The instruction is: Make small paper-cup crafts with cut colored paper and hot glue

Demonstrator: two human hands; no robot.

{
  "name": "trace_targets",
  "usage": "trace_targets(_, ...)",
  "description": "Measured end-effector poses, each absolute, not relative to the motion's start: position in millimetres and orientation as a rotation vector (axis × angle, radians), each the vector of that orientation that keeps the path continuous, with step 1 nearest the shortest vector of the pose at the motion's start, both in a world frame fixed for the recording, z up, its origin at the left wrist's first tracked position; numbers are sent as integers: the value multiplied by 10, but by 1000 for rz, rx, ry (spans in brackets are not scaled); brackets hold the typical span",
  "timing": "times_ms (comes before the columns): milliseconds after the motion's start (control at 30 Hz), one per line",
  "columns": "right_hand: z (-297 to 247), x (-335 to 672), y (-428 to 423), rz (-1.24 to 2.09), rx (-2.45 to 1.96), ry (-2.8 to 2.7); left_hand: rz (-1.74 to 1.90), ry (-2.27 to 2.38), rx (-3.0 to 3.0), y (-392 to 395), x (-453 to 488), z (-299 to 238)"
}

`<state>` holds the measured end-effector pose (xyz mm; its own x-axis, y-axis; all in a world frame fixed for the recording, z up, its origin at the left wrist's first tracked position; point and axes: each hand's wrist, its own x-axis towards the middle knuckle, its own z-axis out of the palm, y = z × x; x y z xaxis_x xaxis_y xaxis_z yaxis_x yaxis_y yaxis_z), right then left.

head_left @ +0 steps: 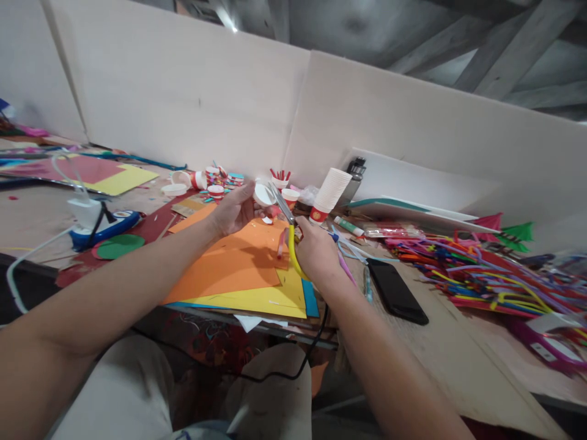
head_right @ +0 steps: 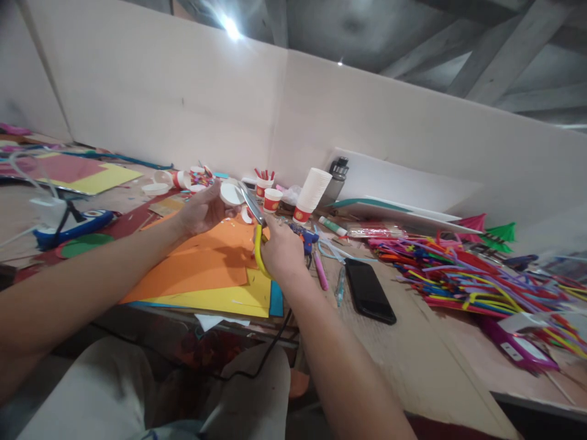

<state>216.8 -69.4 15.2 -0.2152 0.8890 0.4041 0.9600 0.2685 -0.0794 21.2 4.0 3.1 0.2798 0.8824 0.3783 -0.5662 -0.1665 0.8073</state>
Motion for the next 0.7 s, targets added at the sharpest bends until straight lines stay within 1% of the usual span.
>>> trace_targets(100,145,2177,-679,-245,-1655,-2175,1260,344,1193,41,213,15)
trace_targets(267,152,2174,-670,-230,-1631,-2176,1264,381,1184,28,202,38)
trace_targets(700,146,2165,-689,-333,-1644,-2186,1275,375,1129,11,176,122)
